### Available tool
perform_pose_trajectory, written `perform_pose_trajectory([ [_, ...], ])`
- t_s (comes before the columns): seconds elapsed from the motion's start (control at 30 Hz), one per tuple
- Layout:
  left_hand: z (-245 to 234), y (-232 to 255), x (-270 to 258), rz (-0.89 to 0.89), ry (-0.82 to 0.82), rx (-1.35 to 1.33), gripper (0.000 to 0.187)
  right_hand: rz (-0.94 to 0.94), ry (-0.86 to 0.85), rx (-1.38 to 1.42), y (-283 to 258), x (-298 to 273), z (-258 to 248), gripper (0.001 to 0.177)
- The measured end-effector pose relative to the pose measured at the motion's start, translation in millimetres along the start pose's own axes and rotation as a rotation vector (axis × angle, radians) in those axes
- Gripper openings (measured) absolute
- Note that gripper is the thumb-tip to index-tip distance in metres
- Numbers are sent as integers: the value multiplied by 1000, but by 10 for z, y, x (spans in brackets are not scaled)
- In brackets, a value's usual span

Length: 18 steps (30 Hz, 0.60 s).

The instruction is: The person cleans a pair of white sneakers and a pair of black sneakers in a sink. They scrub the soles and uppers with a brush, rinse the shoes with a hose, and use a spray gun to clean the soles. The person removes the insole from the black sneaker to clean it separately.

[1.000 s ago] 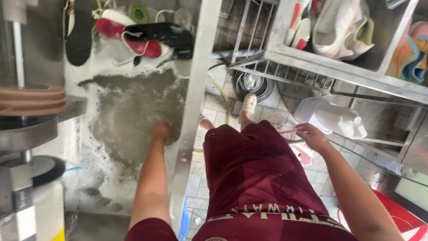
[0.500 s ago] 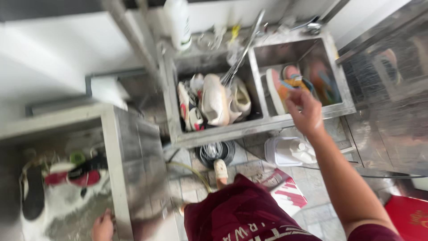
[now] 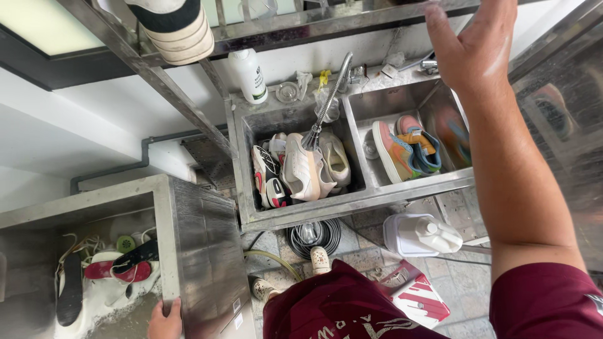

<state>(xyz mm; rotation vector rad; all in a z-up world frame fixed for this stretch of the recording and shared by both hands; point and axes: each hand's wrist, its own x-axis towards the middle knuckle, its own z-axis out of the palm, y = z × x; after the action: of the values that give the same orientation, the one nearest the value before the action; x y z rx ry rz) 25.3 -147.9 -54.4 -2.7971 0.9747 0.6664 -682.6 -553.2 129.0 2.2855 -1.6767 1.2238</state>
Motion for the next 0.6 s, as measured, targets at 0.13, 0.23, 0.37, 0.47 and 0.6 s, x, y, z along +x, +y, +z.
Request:
perform_pose_trajectory([
  [0.13,-35,-120,-94,74,151,-105,60,-51,-37,-3,3,-4,-13,41],
  [0.23,-73,-191,-210,88,272,-102,51,-133,-21,-35,-159,42,-85,48],
  [0.37,-211,11,-509,179,416,-39,39,-265,-109,117,-776,323,56,44],
  [0.47,-408,361,-788,199,381,-115,35,-319,-154,266,-1387,609,431,44],
  [0.6,-603,660,-1211,209,320,-222,31,-247,-87,349,-1941,974,1153,34],
])
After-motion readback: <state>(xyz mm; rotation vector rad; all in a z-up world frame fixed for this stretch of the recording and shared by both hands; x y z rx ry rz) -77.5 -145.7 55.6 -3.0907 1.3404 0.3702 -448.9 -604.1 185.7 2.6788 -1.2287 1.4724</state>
